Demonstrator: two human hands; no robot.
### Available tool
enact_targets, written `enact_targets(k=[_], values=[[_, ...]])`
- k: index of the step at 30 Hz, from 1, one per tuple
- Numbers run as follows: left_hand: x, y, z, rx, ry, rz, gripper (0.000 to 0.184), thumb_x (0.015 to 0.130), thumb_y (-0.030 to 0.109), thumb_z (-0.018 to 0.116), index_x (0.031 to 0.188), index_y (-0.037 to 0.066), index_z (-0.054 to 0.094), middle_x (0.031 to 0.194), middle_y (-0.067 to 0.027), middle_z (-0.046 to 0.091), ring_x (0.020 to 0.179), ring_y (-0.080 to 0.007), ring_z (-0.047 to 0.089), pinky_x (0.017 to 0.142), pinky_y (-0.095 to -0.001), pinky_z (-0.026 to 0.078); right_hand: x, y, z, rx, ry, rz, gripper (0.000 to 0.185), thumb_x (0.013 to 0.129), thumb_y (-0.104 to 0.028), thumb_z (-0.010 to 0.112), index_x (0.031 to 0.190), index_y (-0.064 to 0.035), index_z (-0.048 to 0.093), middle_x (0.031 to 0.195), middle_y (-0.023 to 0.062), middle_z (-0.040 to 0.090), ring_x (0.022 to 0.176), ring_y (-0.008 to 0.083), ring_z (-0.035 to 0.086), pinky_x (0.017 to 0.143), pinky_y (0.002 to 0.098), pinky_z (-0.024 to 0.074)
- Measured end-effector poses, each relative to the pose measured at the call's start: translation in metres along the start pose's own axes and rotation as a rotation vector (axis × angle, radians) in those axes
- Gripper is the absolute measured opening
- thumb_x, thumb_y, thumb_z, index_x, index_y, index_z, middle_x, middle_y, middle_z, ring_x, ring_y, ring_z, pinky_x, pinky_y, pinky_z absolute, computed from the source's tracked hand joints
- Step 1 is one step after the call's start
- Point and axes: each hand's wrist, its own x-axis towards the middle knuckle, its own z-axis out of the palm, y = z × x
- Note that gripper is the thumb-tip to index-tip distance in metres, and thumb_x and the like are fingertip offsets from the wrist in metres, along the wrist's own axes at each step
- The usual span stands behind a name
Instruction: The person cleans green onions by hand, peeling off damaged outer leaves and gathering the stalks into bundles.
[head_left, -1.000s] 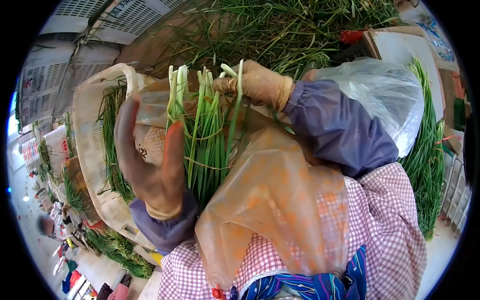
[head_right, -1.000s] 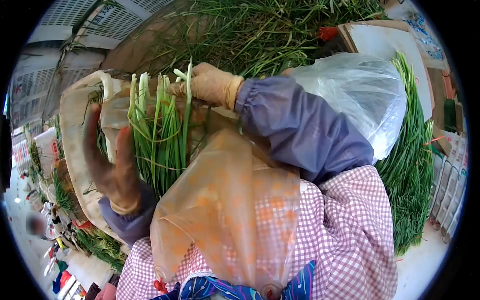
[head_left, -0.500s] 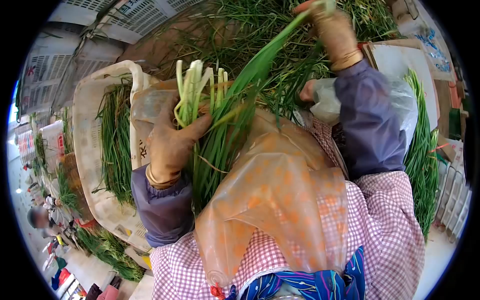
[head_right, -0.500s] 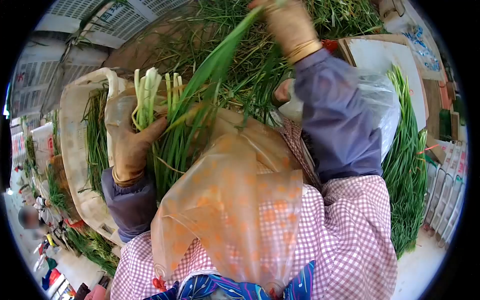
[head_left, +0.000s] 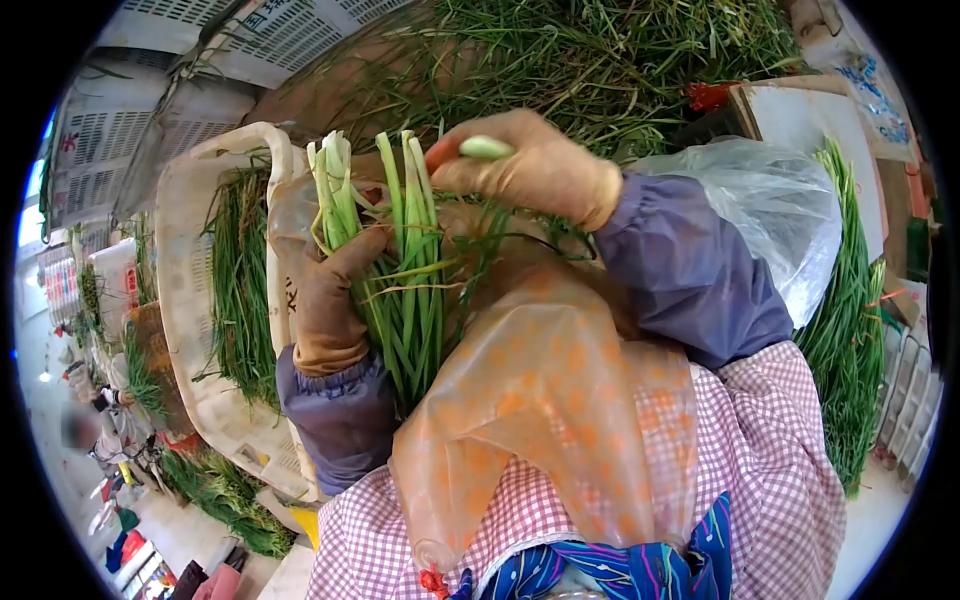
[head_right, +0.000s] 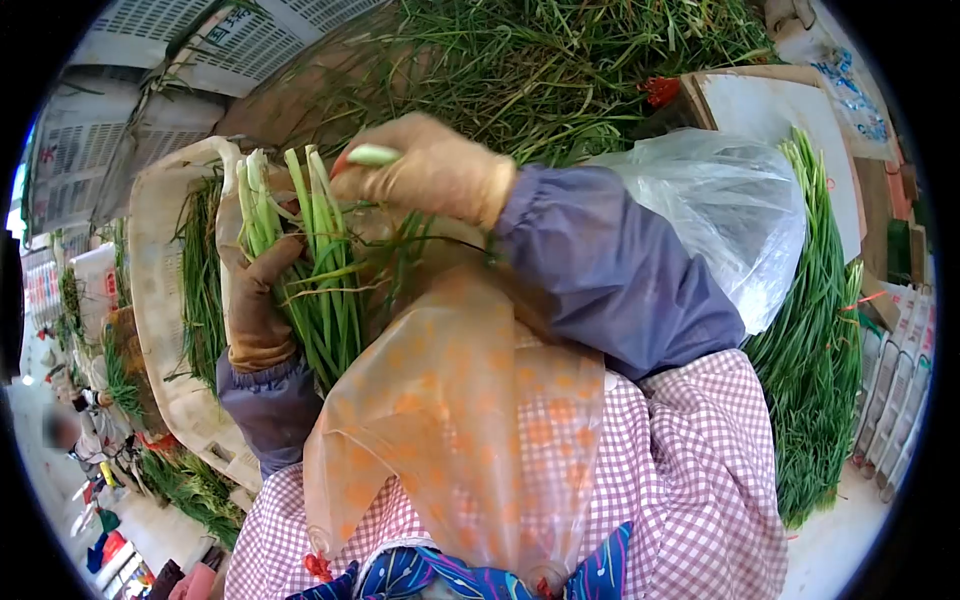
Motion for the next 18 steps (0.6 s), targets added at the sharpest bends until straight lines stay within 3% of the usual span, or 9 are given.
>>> enact_targets(k=[5, 6, 8, 10, 12, 14, 16, 17, 18], values=[[0.004, -0.004, -0.008, 0.034, -0.007, 0.094, 0.038, 0.073, -0.004, 0.056, 0.111, 0.001, 0.05, 0.085, -0.0108, 0.061, 0.073, -0.0213, 0.062, 0.063, -0.0297, 0.054, 0.009, -0.009, 0.005, 0.142, 0.114, -0.04, 0.017, 0.084, -0.021, 0.064, 0.095, -0.0074, 0.068, 0.069, -0.004, 0.06, 0.059, 0.0053, 0.05, 0.053, 0.0208, 0.0412], [0.001, -0.002, 0.0, 0.007, 0.069, 0.124, 0.04, 0.073, -0.002, 0.057, 0.111, 0.0, 0.05, 0.084, -0.0103, 0.06, 0.07, -0.0198, 0.06, 0.06, -0.0283, 0.052, 0.004, -0.019, -0.004, 0.2, 0.12, 0.021, 0.015, 0.087, -0.021, 0.062, 0.092, -0.0082, 0.068, 0.066, -0.0056, 0.057, 0.055, 0.0032, 0.045, 0.047, 0.0186, 0.0353], [0.003, -0.003, -0.006, -0.031, 0.144, 0.159, 0.041, 0.072, -0.001, 0.058, 0.112, 0.0, 0.05, 0.082, -0.0098, 0.059, 0.066, -0.0183, 0.058, 0.058, -0.0269, 0.05, 0.009, -0.013, -0.031, 0.128, 0.288, -0.108, 0.015, 0.089, -0.019, 0.059, 0.092, -0.008, 0.067, 0.067, -0.0061, 0.055, 0.052, 0.0019, 0.042, 0.045, 0.0172, 0.0316], [0.009, -0.01, -0.034, -0.129, -0.065, -0.016, 0.045, 0.071, -0.001, 0.061, 0.114, -0.001, 0.048, 0.082, -0.008, 0.055, 0.061, -0.0154, 0.051, 0.054, -0.0256, 0.045, 0.023, -0.003, -0.075, 0.007, 0.547, -0.351, 0.016, 0.089, -0.019, 0.058, 0.095, -0.0073, 0.066, 0.071, -0.0062, 0.055, 0.054, 0.0011, 0.042, 0.045, 0.0162, 0.0316], [0.008, -0.008, -0.032, -0.172, -0.085, -0.016, 0.045, 0.071, 0.0, 0.061, 0.114, -0.001, 0.048, 0.08, -0.0074, 0.053, 0.06, -0.0149, 0.049, 0.053, -0.026, 0.044, 0.019, -0.003, -0.119, -0.564, 0.888, -0.566, 0.02, 0.089, -0.028, 0.057, 0.092, -0.0085, 0.057, 0.071, -0.0022, 0.05, 0.065, 0.0079, 0.044, 0.058, 0.0225, 0.037], [0.007, -0.007, -0.027, -0.213, -0.11, -0.019, 0.046, 0.07, 0.0, 0.062, 0.114, -0.002, 0.048, 0.078, -0.0067, 0.051, 0.06, -0.0143, 0.047, 0.053, -0.0265, 0.043, 0.02, -0.01, -0.143, -0.555, 1.158, -0.871, 0.018, 0.091, -0.027, 0.055, 0.093, -0.0085, 0.056, 0.07, -0.0034, 0.048, 0.063, 0.0065, 0.043, 0.057, 0.0199, 0.0359], [0.003, -0.009, -0.023, -0.199, -0.043, 0.074, 0.047, 0.071, 0.0, 0.061, 0.116, -0.003, 0.047, 0.076, -0.0066, 0.051, 0.061, -0.0148, 0.048, 0.053, -0.0283, 0.045, 0.005, -0.033, -0.124, -0.386, 1.188, -0.822, 0.016, 0.093, -0.025, 0.052, 0.092, -0.0088, 0.056, 0.069, -0.0039, 0.048, 0.059, 0.0056, 0.042, 0.055, 0.0193, 0.035], [0.004, -0.01, -0.026, -0.197, -0.038, 0.073, 0.047, 0.071, 0.0, 0.061, 0.116, -0.003, 0.047, 0.076, -0.0066, 0.051, 0.061, -0.0148, 0.048, 0.053, -0.0283, 0.045, 0.005, -0.033, -0.117, -0.247, 1.016, -0.839, 0.015, 0.093, -0.022, 0.051, 0.091, -0.0082, 0.056, 0.068, -0.0042, 0.048, 0.057, 0.006, 0.041, 0.052, 0.02, 0.0349], [0.006, -0.011, -0.029, -0.208, -0.052, 0.063, 0.048, 0.071, 0.0, 0.061, 0.116, -0.003, 0.046, 0.074, -0.0066, 0.05, 0.061, -0.015, 0.048, 0.054, -0.0288, 0.045, -0.003, -0.043, -0.098, -0.156, 0.909, -0.543, 0.014, 0.093, -0.021, 0.052, 0.091, -0.0075, 0.055, 0.068, -0.0039, 0.05, 0.056, 0.0069, 0.043, 0.05, 0.0208, 0.0346]])
